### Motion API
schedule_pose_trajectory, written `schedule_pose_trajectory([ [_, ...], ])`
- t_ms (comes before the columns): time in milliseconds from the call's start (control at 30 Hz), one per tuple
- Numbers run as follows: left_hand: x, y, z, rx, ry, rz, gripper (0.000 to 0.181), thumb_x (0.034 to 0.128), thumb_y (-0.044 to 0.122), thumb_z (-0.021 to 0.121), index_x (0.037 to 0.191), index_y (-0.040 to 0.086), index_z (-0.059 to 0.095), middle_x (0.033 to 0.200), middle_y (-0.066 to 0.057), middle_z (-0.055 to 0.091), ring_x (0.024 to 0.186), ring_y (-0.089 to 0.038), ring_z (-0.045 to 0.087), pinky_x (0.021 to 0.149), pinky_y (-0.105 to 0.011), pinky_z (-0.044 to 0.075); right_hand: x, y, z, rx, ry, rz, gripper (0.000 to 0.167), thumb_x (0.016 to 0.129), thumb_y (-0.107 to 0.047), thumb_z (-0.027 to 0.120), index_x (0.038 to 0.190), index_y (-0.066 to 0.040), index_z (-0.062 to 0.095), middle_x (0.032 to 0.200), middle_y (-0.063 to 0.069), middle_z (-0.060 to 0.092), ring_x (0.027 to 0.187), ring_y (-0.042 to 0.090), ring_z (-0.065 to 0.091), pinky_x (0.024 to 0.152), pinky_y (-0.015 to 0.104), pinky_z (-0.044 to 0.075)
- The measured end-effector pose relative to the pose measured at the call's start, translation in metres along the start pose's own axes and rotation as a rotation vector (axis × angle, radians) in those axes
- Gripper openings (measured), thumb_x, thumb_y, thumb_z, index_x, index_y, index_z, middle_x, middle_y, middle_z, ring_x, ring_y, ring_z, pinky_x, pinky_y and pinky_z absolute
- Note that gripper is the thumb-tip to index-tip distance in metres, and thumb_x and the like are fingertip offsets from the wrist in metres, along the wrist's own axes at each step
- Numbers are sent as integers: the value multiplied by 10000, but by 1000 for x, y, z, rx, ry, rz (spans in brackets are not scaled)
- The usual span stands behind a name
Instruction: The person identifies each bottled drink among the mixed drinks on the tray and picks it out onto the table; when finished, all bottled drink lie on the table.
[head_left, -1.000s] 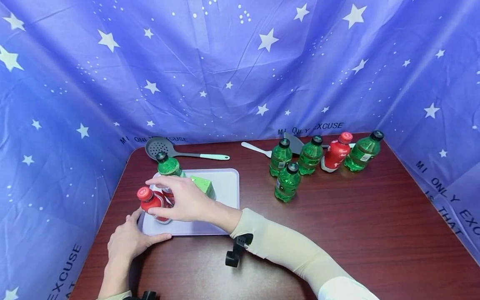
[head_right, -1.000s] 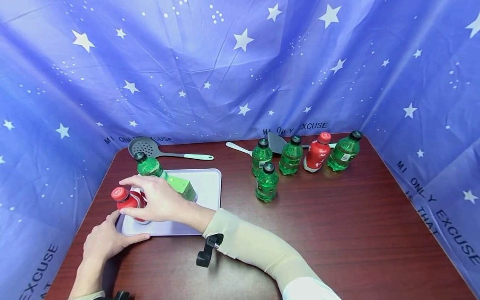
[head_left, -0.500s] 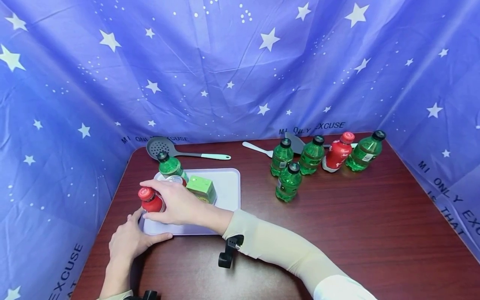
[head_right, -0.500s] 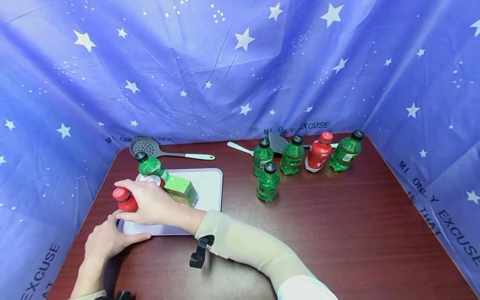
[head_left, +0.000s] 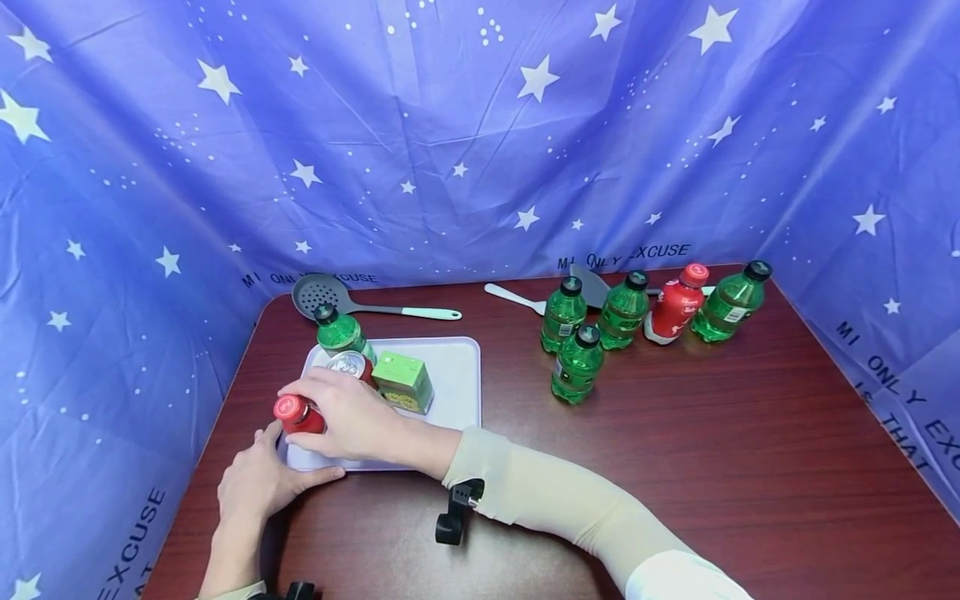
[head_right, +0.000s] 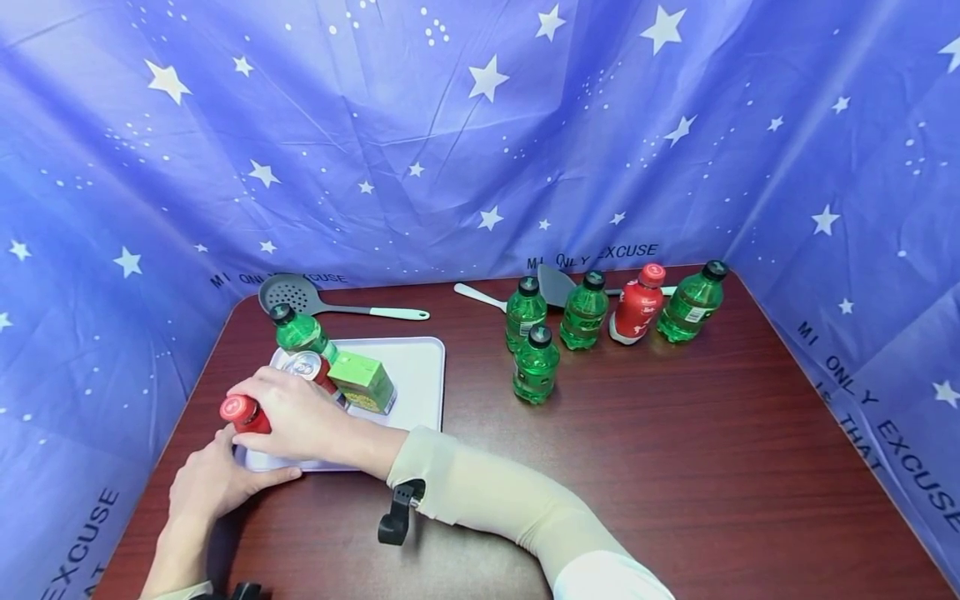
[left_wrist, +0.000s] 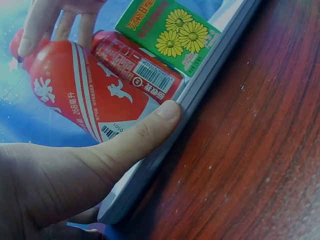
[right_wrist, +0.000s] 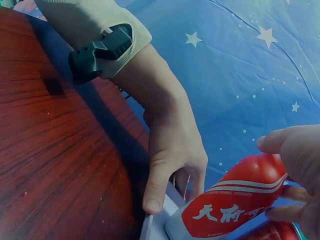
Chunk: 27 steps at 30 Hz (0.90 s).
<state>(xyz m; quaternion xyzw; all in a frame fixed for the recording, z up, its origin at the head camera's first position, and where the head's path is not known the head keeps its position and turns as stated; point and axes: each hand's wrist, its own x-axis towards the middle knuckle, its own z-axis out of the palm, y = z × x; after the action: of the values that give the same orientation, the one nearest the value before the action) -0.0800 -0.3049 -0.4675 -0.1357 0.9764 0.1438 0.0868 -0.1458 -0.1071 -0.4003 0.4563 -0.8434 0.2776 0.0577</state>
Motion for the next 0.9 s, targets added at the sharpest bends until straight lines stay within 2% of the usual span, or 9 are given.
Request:
schedule_pose_trajectory([
  [133,-1,-1,1,-2,25,-14,1401,539,904,832,1423,-115,452,1319,-476,574,1053,-629,642,784,-676,559,-3,-1,4,21,-39,-2,426,938,-379,804,1322,-217,719,1269,-62,705,1165,21,651,936,57,464],
  [233,-1,-1,2,-10,46,-18,1368,522,904,839,1327,-147,494,1169,-450,630,966,-589,671,724,-646,565,-6,0,8,37,-47,-9,450,935,-382,810,1339,-216,704,1285,-63,709,1197,24,646,993,68,451],
  [433,-2,0,2,-8,58,-10,1387,514,897,848,1455,-47,465,1353,-476,547,1027,-614,655,751,-661,556,-9,5,15,22,-64,-12,590,914,-337,834,1441,-184,618,1349,-35,690,1263,50,635,1074,101,442],
  [567,-2,0,2,-13,59,-11,1363,522,883,857,1431,-58,475,1322,-468,566,1012,-608,661,746,-659,555,-11,8,17,9,-59,-29,574,927,-317,817,1450,-188,617,1361,-34,692,1270,53,636,1076,101,443],
  [800,-1,1,2,-20,9,-4,1410,569,888,834,1570,6,379,1522,-485,405,1197,-660,582,895,-722,526,-17,12,10,53,-48,-20,527,942,-343,809,1414,-186,633,1311,-58,705,1220,37,643,1033,97,464],
  [900,-1,0,2,-19,15,-1,1409,560,887,840,1568,13,387,1522,-485,405,1195,-659,584,891,-721,526,-21,11,2,80,-44,2,544,931,-354,820,1418,-201,631,1304,-72,710,1200,18,649,1018,97,471],
])
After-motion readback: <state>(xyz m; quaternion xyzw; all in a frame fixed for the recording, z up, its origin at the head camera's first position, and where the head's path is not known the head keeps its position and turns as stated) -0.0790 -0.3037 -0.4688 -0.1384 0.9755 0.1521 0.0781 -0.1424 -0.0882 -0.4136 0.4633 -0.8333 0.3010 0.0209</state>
